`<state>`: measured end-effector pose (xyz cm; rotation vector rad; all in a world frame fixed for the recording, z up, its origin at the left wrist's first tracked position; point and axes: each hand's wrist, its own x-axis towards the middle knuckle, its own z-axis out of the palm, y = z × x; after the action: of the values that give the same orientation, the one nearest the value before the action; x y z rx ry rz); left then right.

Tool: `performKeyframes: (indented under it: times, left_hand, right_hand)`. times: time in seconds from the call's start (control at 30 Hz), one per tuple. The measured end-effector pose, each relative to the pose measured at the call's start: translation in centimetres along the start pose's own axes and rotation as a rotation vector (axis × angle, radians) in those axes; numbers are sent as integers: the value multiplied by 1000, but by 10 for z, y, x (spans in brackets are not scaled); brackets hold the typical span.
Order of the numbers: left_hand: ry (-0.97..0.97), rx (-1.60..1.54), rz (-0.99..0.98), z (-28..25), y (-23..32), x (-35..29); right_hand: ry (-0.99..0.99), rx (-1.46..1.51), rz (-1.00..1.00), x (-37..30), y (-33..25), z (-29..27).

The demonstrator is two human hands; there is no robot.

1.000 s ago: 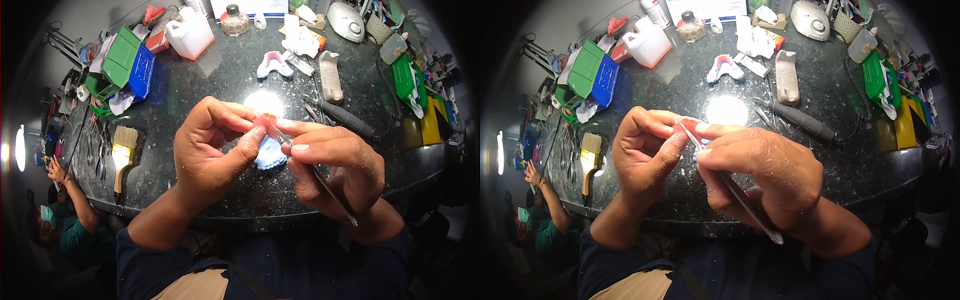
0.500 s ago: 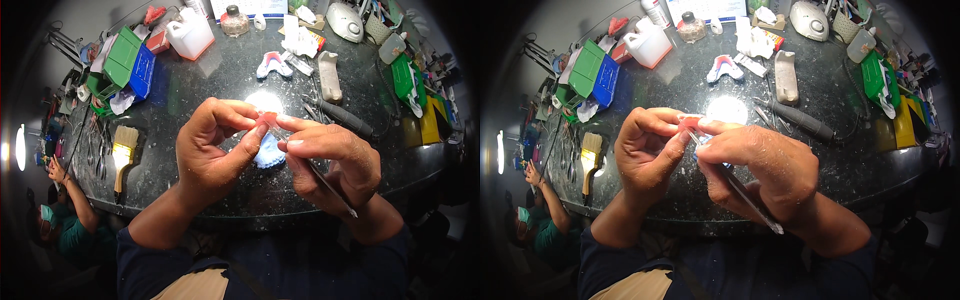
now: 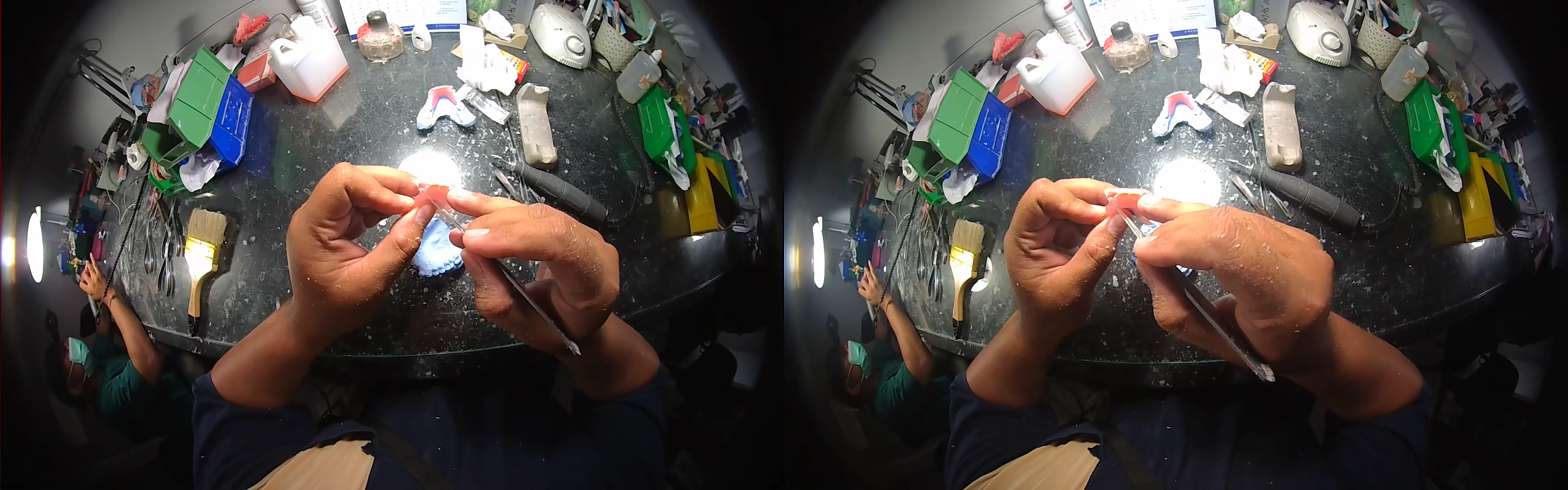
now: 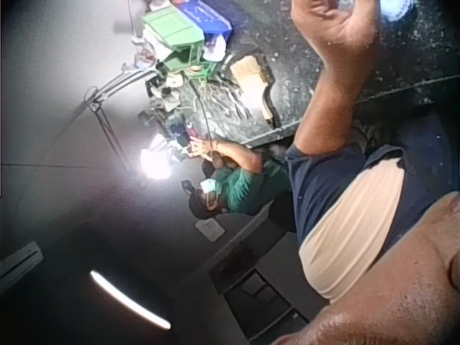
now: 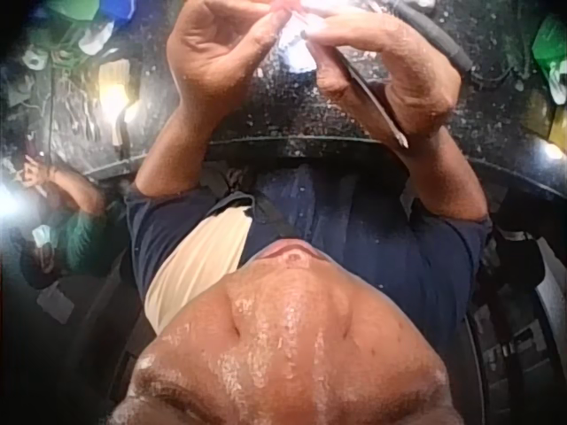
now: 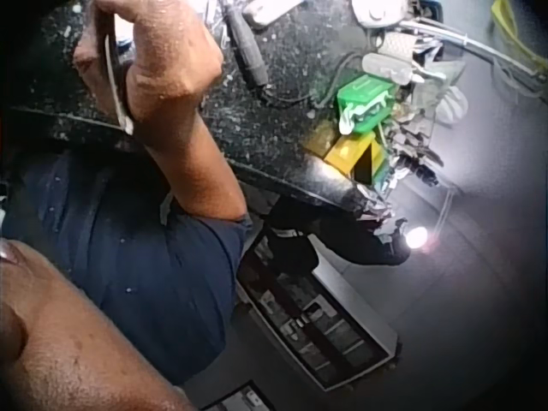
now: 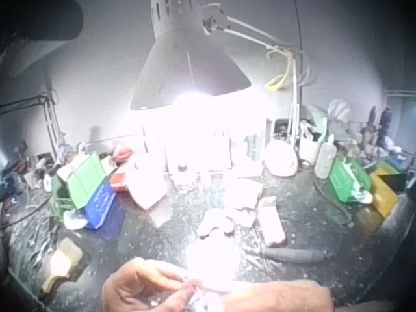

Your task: The person grinds a pink denture piece with a rotary tool, scrapes it with a carving tool, and tests its fit onto a dental cast before trimming it again using the rotary tool and carving tool.

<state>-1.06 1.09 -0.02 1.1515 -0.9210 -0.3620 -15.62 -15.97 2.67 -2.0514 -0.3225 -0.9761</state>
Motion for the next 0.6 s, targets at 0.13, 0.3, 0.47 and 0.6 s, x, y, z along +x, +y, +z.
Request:
performKeyframes:
  times: [0.13, 0.3, 0.47, 0.6]
  left_hand:
    - [4, 6, 17, 0, -1, 0]
    - [-5, 32, 10, 0, -2, 0]
    - [1, 57, 14, 0, -3, 0]
    - [-19, 120, 33, -1, -2, 1]
  right_hand:
    - [-7, -31, 15, 2, -1, -1]
    - [0, -46, 20, 2, 3, 0]
    - [3, -41, 19, 4, 4, 0]
    - [-17, -31, 23, 4, 4, -1]
